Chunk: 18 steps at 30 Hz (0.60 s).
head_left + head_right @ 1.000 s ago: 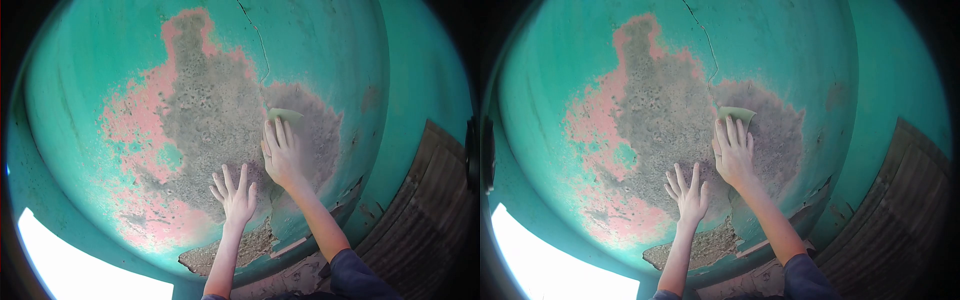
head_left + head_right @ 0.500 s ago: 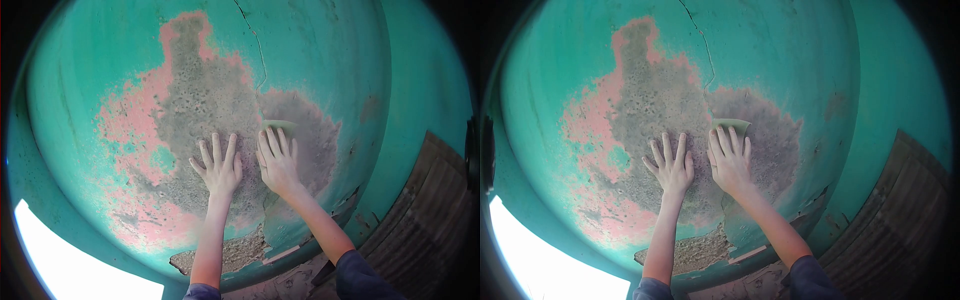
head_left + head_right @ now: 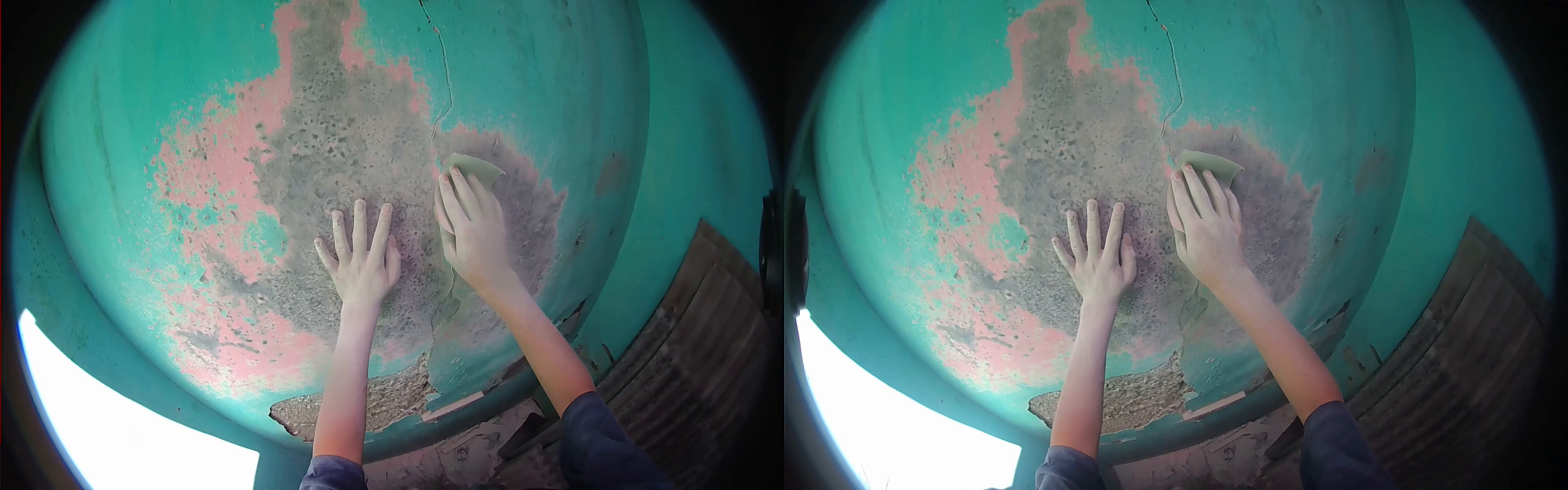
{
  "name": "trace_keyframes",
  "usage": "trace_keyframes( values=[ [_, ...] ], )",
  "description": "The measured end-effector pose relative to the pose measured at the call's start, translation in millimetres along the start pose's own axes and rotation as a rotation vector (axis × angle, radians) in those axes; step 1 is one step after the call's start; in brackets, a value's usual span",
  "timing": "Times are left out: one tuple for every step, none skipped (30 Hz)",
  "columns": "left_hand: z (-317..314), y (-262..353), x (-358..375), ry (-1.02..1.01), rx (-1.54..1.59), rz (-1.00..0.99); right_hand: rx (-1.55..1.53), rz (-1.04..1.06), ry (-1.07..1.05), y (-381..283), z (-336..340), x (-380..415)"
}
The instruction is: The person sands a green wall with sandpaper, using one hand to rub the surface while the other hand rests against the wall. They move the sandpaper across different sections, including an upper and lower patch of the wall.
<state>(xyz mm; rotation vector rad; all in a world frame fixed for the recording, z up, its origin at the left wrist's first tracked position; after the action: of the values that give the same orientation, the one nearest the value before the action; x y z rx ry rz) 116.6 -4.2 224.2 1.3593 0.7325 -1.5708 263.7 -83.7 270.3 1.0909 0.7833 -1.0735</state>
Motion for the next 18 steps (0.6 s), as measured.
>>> trace_keyframes(
  values=[
    [0, 0, -1, 0.000, -0.003, 0.001, -0.003, 0.001, 0.001, -1, -3, 1],
    [1, 0, -1, -0.003, 0.006, 0.002, -0.020, -0.019, 0.010, -1, -5, 2],
    [1, 0, 0, -0.010, 0.016, 0.000, -0.038, -0.042, 0.017, -1, -6, 5],
    [1, 1, 1, -0.013, 0.013, -0.004, -0.040, -0.048, 0.017, -4, -7, 5],
    [2, 1, 0, -0.006, 0.013, -0.006, -0.038, -0.064, 0.033, -6, -5, 4],
    [3, 1, 0, 0.001, 0.014, -0.008, -0.034, -0.081, 0.049, -7, -4, 3],
    [2, 2, 0, 0.002, 0.017, -0.011, -0.031, -0.083, 0.050, -10, -4, 3],
    [2, 2, 1, 0.005, 0.018, -0.014, -0.034, -0.107, 0.044, -11, -5, 3],
    [3, 1, 1, 0.010, 0.019, -0.016, -0.038, -0.132, 0.038, -12, -7, 4],
    [2, 1, 1, 0.011, 0.021, -0.020, -0.035, -0.135, 0.041, -13, -9, 3],
    [2, 1, 1, 0.008, 0.028, -0.014, 0.003, -0.149, 0.034, -13, -13, 4],
    [1, 0, 1, 0.003, 0.035, -0.010, 0.041, -0.165, 0.025, -14, -14, 4],
    [1, 0, 2, 0.002, 0.039, -0.018, 0.046, -0.173, 0.027, -15, -15, 3],
    [1, 1, 2, 0.009, 0.040, -0.027, 0.081, -0.187, 0.014, -14, -15, -1],
    [3, 1, 1, 0.015, 0.041, -0.032, 0.116, -0.197, -0.002, -14, -15, -4],
    [3, 1, 2, 0.012, 0.047, -0.032, 0.120, -0.197, -0.006, -16, -14, -5],
    [4, 1, 3, 0.008, 0.050, -0.027, 0.132, -0.224, -0.038, -16, -15, -3],
    [3, 0, 3, -0.026, 0.066, -0.025, 0.144, -0.251, -0.067, -16, -17, -1]
  ],
)
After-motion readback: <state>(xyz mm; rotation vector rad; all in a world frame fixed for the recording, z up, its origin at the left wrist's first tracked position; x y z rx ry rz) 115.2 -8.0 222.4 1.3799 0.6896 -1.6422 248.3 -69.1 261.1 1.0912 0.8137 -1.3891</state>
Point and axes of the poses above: each hand's wrist, its own x-axis away from the middle knuckle, its own z-axis out of the back of the hand, y = z × x, the point moved 10 cm from there along -x, towards the middle knuckle, and after that the axes turned 13 degrees about z, right-handed, at the moved point
